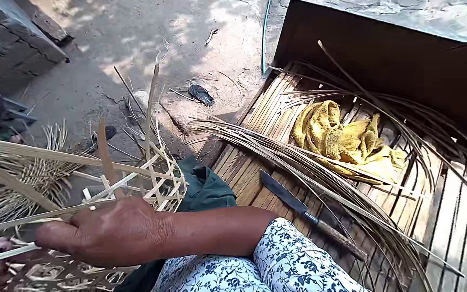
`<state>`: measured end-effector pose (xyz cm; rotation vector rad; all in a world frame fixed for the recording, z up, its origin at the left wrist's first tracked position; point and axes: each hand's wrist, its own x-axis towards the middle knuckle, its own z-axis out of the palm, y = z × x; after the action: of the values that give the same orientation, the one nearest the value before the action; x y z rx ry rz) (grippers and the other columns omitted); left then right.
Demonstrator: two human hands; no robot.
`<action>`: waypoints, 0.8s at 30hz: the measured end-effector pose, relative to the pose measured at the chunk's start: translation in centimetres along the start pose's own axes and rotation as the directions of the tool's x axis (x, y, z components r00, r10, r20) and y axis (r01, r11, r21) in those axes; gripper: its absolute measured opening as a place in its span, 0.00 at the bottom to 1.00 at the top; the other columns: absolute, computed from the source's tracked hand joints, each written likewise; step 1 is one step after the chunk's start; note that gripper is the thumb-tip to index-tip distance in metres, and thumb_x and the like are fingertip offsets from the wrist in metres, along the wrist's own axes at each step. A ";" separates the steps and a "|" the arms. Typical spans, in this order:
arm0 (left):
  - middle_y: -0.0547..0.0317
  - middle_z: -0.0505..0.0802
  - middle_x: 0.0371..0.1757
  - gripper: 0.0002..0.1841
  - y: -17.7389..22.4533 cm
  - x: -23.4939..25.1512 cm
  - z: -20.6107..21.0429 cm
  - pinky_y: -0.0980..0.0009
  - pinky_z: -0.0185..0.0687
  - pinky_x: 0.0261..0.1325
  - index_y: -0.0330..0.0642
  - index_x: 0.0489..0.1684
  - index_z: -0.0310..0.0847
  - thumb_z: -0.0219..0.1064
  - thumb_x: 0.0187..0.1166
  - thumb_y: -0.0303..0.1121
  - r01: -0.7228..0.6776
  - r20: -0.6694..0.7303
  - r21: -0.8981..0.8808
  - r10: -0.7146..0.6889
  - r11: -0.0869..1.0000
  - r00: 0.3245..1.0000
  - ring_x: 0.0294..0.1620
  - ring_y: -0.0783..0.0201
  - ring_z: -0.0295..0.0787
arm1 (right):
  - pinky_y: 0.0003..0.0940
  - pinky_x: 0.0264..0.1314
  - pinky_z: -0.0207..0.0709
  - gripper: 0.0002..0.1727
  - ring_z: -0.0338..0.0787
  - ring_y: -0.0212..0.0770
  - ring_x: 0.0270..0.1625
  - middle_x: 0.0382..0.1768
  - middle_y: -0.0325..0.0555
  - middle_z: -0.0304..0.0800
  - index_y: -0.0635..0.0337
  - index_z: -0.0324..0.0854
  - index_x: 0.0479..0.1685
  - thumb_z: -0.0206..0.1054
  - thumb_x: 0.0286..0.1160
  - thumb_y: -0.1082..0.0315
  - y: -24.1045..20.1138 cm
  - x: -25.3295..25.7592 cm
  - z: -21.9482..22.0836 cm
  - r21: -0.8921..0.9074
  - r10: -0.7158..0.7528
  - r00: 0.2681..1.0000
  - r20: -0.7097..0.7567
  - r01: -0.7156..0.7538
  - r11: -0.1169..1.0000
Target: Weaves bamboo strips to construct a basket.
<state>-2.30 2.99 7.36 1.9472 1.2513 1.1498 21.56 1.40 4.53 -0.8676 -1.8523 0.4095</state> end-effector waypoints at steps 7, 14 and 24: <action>0.81 0.93 0.43 0.07 0.9 -1.6 3.6 0.81 0.85 0.42 0.54 0.54 0.81 0.60 0.86 0.35 -0.194 -0.196 -0.014 0.188 0.981 0.962 0.37 0.81 0.89 | 0.43 0.18 0.75 0.10 0.88 0.48 0.22 0.22 0.46 0.86 0.54 0.89 0.50 0.63 0.80 0.67 -0.2 0.0 -1.3 -0.059 0.097 0.995 0.009 -0.097 0.994; 0.81 0.94 0.41 0.09 1.5 -2.1 5.2 0.80 0.86 0.38 0.60 0.52 0.84 0.61 0.83 0.32 -0.235 -0.285 -0.094 0.200 0.967 0.937 0.34 0.79 0.89 | 0.40 0.17 0.75 0.07 0.87 0.44 0.21 0.20 0.42 0.84 0.55 0.88 0.43 0.65 0.78 0.67 -0.1 -0.6 -1.1 -0.061 0.052 0.998 -0.024 -0.053 0.997; 0.75 0.96 0.46 0.15 1.6 -2.4 5.6 0.77 0.88 0.47 0.60 0.54 0.84 0.49 0.93 0.47 -0.313 -0.224 -0.020 0.301 0.949 0.927 0.42 0.75 0.93 | 0.38 0.14 0.71 0.06 0.84 0.41 0.18 0.19 0.40 0.82 0.54 0.88 0.37 0.66 0.77 0.66 0.0 -0.5 -1.2 -0.109 0.085 0.996 -0.033 -0.088 0.990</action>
<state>2.77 0.13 5.03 2.0691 1.0259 1.5759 22.78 0.90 4.70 -1.0265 -1.8296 0.3490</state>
